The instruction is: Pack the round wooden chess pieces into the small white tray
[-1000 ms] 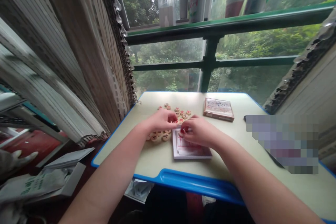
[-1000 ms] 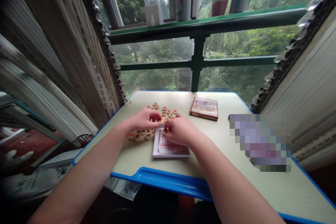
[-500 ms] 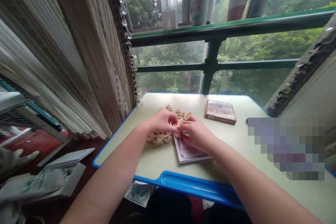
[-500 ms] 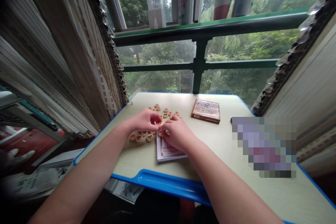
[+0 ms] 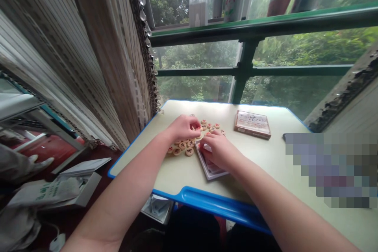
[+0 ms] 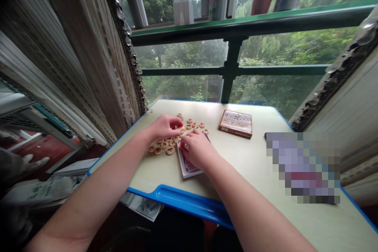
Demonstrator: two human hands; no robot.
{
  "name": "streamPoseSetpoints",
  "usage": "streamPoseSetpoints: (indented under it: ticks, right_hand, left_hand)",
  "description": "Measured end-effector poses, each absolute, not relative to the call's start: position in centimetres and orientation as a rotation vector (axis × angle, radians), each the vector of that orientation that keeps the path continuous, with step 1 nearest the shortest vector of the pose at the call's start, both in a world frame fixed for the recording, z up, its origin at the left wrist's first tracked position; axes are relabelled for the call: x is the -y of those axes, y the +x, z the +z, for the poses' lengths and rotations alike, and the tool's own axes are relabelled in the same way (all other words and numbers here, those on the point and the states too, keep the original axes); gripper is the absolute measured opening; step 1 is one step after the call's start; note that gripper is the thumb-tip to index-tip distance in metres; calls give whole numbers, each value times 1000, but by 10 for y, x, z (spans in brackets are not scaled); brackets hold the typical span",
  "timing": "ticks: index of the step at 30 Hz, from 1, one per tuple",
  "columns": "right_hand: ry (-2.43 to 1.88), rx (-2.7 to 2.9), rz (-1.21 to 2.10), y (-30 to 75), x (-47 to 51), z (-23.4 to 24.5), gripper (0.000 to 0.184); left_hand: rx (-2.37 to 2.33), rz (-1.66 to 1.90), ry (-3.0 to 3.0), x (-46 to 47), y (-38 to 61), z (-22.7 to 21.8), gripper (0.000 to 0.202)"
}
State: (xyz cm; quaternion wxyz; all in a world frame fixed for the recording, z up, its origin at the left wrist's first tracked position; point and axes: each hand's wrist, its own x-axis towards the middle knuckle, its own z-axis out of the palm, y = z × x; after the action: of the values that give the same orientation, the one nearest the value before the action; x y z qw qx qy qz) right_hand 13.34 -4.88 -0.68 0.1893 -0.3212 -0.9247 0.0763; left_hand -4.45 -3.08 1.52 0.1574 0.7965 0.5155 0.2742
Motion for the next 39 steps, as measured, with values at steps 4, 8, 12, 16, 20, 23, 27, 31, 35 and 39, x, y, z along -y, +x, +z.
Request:
streamPoseSetpoints:
  ticks: [4,8,12,16,20,23,27,31,35,39]
  right_hand:
    - [-913,2599,200,133,52,-4,8]
    - [-944,2572,178,134,54,0,13]
    - [-963,2559,123,140,51,1,25]
    - [-1144,2600,124,145,46,2,31]
    - [-1273,2587,111,148,43,4,21]
    - [-1311,2566,74,149,41,4,20]
    - [-1337,2547,3,150,40,2,18]
    - [-1353,2532,21,150,40,3,19]
    - [-1451,2469,106,155,38,7,22]
    - [-1562,2390,144,159,35,10,25]
  left_hand:
    - [-1545,742,2404,31,-45,18,18]
    - [-1542,701,2422,31,-45,17,20]
    - [-1527,661,2428,31,-45,15,21]
    - [-1525,686,2426,30,-46,13,20]
    - [-1526,693,2401,31,-45,15,19]
    - [-1484,692,2417,37,-43,19,19]
    - [-1394,648,2396,44,-40,26,20]
    - [-1278,551,2425,46,-38,27,21]
    - [-1275,460,2492,46,-34,24,22]
    - [-1286,428,2509,45,-31,20,20]
